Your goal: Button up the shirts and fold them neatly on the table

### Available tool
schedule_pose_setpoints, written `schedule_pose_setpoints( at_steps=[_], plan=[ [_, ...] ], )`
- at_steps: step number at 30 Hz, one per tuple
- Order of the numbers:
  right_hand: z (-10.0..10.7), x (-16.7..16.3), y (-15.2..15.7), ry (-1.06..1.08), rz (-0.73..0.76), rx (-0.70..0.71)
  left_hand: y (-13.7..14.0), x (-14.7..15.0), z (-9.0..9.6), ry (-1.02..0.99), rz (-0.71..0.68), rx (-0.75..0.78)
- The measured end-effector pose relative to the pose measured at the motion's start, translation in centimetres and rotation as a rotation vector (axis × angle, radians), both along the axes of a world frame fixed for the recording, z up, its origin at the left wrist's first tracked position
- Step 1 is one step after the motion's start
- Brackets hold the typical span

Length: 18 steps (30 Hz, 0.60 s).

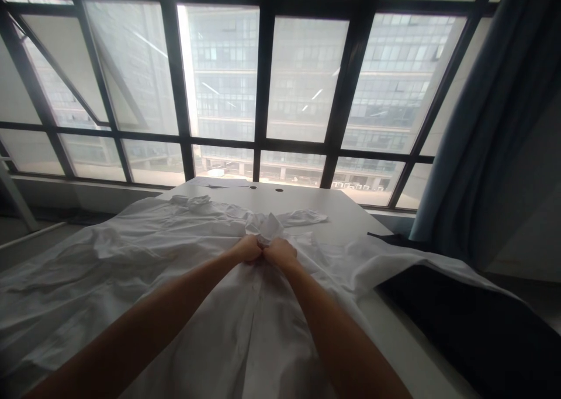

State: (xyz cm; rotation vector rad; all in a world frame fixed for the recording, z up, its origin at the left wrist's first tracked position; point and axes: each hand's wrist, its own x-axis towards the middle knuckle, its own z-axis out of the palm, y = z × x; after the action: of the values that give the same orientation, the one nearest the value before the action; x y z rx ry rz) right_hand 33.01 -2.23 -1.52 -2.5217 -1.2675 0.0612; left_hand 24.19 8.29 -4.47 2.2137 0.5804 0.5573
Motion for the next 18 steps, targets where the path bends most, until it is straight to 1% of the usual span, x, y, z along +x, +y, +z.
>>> schedule_pose_setpoints(
  at_steps=[3, 5, 6, 8, 9, 11, 14, 18],
  plan=[
    [0.4, -0.4, -0.4, 0.063, -0.026, 0.068, -0.6, -0.3, 0.8, 0.066, 0.021, 0.014],
    [0.8, -0.4, -0.9, 0.139, -0.016, 0.162, -1.1, -0.9, 1.4, 0.089, 0.008, -0.027],
    [1.1, -0.3, -1.2, 0.209, 0.0, 0.224, -1.4, -1.3, 1.7, 0.108, -0.003, -0.081],
    [1.5, -0.3, -1.7, 0.377, 0.047, 0.331, -1.8, -2.1, 2.1, 0.154, -0.028, -0.239],
    [1.7, -0.3, -1.9, 0.461, 0.07, 0.363, -2.0, -2.5, 2.2, 0.174, -0.038, -0.32],
    [1.8, -0.6, -2.1, 0.577, 0.105, 0.384, -2.3, -3.3, 2.3, 0.193, -0.053, -0.442],
    [1.1, -1.2, -2.0, 0.687, 0.15, 0.401, -2.7, -4.1, 2.0, 0.16, -0.064, -0.515],
    [-0.8, -1.8, -1.7, 0.734, 0.209, 0.513, -3.2, -4.5, 1.4, 0.08, -0.074, -0.492]
  ],
)
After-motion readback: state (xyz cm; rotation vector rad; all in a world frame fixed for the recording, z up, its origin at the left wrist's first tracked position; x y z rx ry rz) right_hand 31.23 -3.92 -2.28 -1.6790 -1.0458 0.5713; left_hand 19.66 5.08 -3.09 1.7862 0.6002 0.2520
